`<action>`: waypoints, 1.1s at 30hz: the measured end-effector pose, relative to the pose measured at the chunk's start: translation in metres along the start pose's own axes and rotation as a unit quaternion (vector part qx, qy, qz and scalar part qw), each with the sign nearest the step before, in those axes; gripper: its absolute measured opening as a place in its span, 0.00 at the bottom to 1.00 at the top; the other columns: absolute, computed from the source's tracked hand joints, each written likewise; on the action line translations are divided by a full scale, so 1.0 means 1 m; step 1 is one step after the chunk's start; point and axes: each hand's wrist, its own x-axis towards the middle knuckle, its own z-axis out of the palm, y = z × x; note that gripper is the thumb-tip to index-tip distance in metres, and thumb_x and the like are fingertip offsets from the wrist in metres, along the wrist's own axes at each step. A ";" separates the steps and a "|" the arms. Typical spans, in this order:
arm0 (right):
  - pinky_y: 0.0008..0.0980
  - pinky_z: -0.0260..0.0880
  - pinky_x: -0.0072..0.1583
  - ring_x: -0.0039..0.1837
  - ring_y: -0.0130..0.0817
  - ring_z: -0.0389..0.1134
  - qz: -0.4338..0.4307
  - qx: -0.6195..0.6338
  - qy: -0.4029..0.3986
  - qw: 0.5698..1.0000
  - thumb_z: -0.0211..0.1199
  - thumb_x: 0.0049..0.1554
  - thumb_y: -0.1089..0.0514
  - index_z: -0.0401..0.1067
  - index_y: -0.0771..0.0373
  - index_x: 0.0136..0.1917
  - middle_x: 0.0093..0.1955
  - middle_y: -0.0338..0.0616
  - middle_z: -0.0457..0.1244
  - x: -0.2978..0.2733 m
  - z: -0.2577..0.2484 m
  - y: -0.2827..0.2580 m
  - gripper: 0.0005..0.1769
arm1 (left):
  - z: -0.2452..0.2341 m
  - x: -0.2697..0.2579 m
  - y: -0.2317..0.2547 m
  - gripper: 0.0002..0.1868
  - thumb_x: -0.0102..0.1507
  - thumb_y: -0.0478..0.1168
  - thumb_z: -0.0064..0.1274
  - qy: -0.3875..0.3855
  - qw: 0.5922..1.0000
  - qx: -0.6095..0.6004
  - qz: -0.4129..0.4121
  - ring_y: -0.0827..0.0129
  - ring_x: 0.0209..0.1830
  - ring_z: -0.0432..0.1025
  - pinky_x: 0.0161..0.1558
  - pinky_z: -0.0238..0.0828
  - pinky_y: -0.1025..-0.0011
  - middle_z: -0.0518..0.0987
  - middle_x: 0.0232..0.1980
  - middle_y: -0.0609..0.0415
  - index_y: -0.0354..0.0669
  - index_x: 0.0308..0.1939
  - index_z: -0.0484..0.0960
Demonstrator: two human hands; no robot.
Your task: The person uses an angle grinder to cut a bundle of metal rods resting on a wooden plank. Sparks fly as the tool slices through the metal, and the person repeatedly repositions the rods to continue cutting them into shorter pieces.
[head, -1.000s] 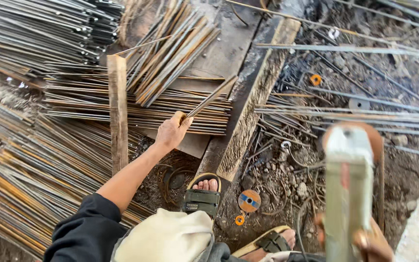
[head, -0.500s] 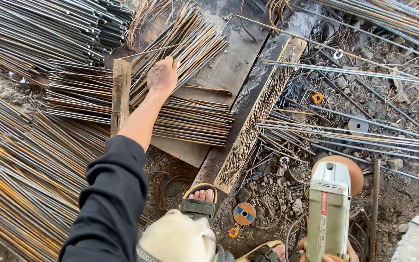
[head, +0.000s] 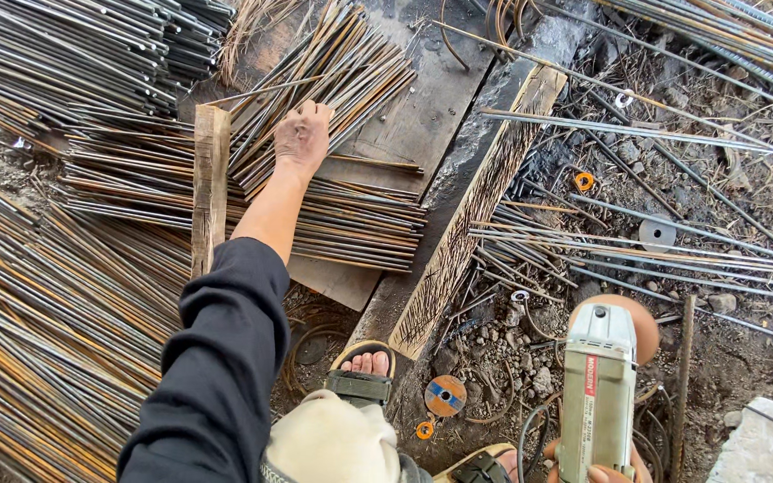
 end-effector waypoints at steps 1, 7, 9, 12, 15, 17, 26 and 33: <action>0.60 0.63 0.33 0.32 0.69 0.62 -0.009 0.014 0.017 1.000 0.59 0.37 0.57 0.57 0.84 0.59 0.38 0.87 0.60 -0.001 0.005 -0.001 0.40 | -0.001 0.000 -0.001 0.03 0.60 0.37 0.48 -0.017 0.999 0.035 0.018 0.66 0.22 0.74 0.18 0.70 0.76 0.75 0.33 0.54 0.44 0.37 0.75; 0.55 0.67 0.35 0.33 0.69 0.68 0.021 -0.010 -0.027 0.999 0.61 0.36 0.54 0.63 0.86 0.54 0.33 0.88 0.65 -0.002 -0.002 -0.007 0.38 | -0.027 -0.002 -0.016 0.15 0.70 0.43 0.41 -0.037 0.997 -0.047 -0.039 0.76 0.12 0.61 0.14 0.54 0.82 0.72 0.20 0.58 0.39 0.34 0.75; 0.53 0.72 0.35 0.34 0.64 0.71 -0.035 -0.005 -0.076 0.996 0.66 0.38 0.53 0.58 0.80 0.58 0.38 0.81 0.66 -0.006 -0.005 -0.009 0.41 | -0.054 0.002 -0.028 0.16 0.71 0.43 0.39 -0.003 0.992 -0.118 -0.049 0.77 0.11 0.58 0.11 0.50 0.81 0.69 0.19 0.59 0.38 0.32 0.73; 0.51 0.77 0.33 0.36 0.59 0.74 -0.108 -0.002 -0.127 0.986 0.73 0.40 0.51 0.58 0.80 0.58 0.43 0.75 0.68 -0.014 -0.012 -0.018 0.43 | -0.103 0.021 -0.045 0.16 0.73 0.45 0.35 0.071 0.984 -0.160 -0.034 0.78 0.12 0.56 0.12 0.49 0.80 0.68 0.21 0.62 0.41 0.36 0.71; 0.52 0.75 0.41 0.43 0.59 0.73 -0.080 0.057 -0.230 0.968 0.76 0.45 0.49 0.59 0.82 0.58 0.46 0.71 0.67 -0.013 -0.045 -0.026 0.42 | -0.181 0.044 -0.024 0.09 0.71 0.42 0.39 0.122 0.978 -0.165 0.049 0.76 0.16 0.61 0.17 0.58 0.77 0.72 0.24 0.61 0.43 0.47 0.72; 0.54 0.72 0.50 0.50 0.58 0.71 -0.039 0.120 -0.330 0.935 0.77 0.51 0.48 0.56 0.77 0.61 0.49 0.67 0.67 -0.015 -0.065 -0.042 0.42 | -0.225 0.061 0.008 0.10 0.69 0.36 0.46 0.134 0.965 -0.195 0.108 0.73 0.17 0.65 0.17 0.63 0.74 0.75 0.25 0.57 0.41 0.55 0.73; 0.25 0.66 0.40 0.45 0.40 0.67 -0.339 -0.057 0.032 0.938 0.64 0.51 0.18 0.61 0.67 0.65 0.45 0.47 0.62 -0.089 -0.074 -0.059 0.53 | -0.230 0.055 0.257 0.16 0.63 0.47 0.33 -0.293 0.837 -0.462 0.022 0.78 0.27 0.56 0.30 0.57 0.81 0.59 0.24 0.65 0.55 0.21 0.52; 0.32 0.66 0.49 0.45 0.41 0.66 -0.300 0.019 0.027 0.953 0.65 0.45 0.33 0.62 0.72 0.63 0.44 0.52 0.64 -0.096 -0.077 -0.066 0.47 | -0.142 -0.034 0.391 0.14 0.64 0.38 0.39 -0.057 0.901 -0.357 0.239 0.72 0.17 0.61 0.20 0.58 0.76 0.72 0.22 0.49 0.43 0.23 0.65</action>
